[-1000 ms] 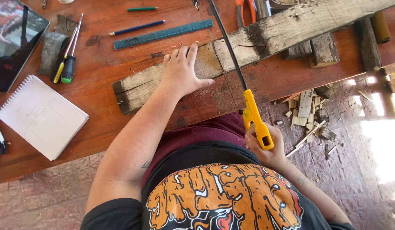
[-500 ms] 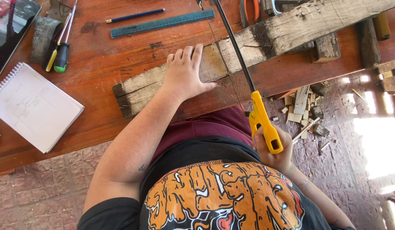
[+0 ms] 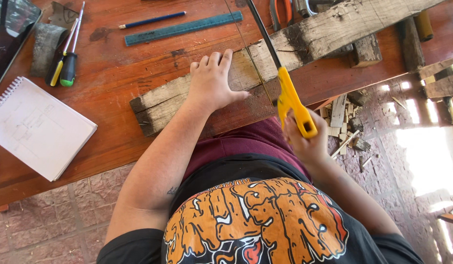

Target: The person uses a yellow hand saw to cut a piece of wood on a workbench. They hold the wood steady with their left hand while sawing with their right hand, completing the cut by the end of the clip.

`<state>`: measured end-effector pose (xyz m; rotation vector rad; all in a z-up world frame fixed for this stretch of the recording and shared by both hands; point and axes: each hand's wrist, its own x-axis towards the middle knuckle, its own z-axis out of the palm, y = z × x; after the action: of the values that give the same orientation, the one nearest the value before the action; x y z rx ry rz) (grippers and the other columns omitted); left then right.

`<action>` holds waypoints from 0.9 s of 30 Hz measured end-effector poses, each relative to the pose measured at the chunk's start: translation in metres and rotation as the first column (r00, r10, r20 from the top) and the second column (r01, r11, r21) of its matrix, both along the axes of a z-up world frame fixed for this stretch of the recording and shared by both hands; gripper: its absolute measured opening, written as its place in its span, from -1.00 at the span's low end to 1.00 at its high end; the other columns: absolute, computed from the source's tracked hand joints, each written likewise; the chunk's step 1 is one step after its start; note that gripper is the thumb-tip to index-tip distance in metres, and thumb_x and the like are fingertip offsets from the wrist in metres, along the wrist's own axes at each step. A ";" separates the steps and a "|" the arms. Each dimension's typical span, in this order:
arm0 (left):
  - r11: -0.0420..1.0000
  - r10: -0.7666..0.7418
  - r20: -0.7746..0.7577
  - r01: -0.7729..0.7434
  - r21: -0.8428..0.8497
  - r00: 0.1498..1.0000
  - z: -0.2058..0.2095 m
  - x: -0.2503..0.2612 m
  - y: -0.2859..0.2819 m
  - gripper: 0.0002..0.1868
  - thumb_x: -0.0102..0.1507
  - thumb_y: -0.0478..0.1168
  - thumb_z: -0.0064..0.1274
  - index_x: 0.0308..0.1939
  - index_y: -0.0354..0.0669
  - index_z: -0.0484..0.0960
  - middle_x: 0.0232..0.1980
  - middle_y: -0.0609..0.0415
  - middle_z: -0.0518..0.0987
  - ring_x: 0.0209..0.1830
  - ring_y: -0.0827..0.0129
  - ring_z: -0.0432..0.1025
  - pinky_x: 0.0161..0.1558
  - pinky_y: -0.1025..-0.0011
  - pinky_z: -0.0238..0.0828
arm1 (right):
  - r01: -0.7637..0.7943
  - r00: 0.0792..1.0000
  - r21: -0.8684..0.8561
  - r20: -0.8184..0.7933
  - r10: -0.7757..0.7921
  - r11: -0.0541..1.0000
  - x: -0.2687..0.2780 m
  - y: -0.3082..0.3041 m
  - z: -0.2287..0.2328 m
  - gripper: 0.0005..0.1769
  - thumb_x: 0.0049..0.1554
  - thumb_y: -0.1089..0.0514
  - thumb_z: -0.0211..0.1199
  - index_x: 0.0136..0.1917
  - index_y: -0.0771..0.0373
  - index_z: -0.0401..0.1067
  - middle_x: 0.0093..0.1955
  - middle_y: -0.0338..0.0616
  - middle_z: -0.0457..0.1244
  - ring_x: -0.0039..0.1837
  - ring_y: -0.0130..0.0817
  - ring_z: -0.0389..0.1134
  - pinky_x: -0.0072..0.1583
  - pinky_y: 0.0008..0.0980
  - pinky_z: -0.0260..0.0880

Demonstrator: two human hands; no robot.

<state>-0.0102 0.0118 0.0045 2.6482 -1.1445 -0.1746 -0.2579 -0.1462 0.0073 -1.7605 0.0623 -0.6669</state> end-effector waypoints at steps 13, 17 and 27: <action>0.995 -0.024 -0.027 0.026 0.097 0.999 0.007 -0.001 0.000 0.35 0.18 0.73 0.14 0.73 -0.07 0.08 0.60 -0.17 0.30 0.52 -0.07 0.22 0.45 -0.17 0.07 | 0.025 0.996 0.075 -0.082 -0.019 0.997 0.036 -0.002 -0.005 -0.77 0.45 0.18 0.14 -0.10 0.15 0.37 -0.38 -0.35 0.24 -0.40 -0.55 0.25 -0.32 -0.54 0.33; 0.997 -0.027 -0.043 0.030 0.068 0.999 0.006 0.004 -0.001 0.36 0.13 0.72 0.22 0.70 -0.07 0.15 0.55 -0.16 0.36 0.50 -0.07 0.27 0.42 -0.20 0.12 | -0.051 0.990 -0.007 -0.133 0.050 0.999 0.026 -0.001 0.010 -0.73 0.40 0.34 0.10 -0.15 0.14 0.26 -0.36 -0.33 0.19 -0.35 -0.51 0.22 -0.26 -0.49 0.33; 0.994 -0.030 -0.026 0.033 0.107 0.999 0.007 0.005 -0.003 0.37 0.11 0.73 0.24 0.70 -0.02 0.13 0.55 -0.11 0.35 0.47 -0.03 0.28 0.42 -0.11 0.14 | -0.036 0.996 0.063 -0.077 0.040 0.997 -0.018 0.000 -0.004 -0.80 0.40 0.27 0.08 -0.11 0.14 0.35 -0.35 -0.36 0.25 -0.35 -0.55 0.28 -0.23 -0.55 0.37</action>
<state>-0.0053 0.0092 0.0120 2.7138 -1.2016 -0.2813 -0.2757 -0.1458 0.0032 -1.7238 0.1020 -0.5627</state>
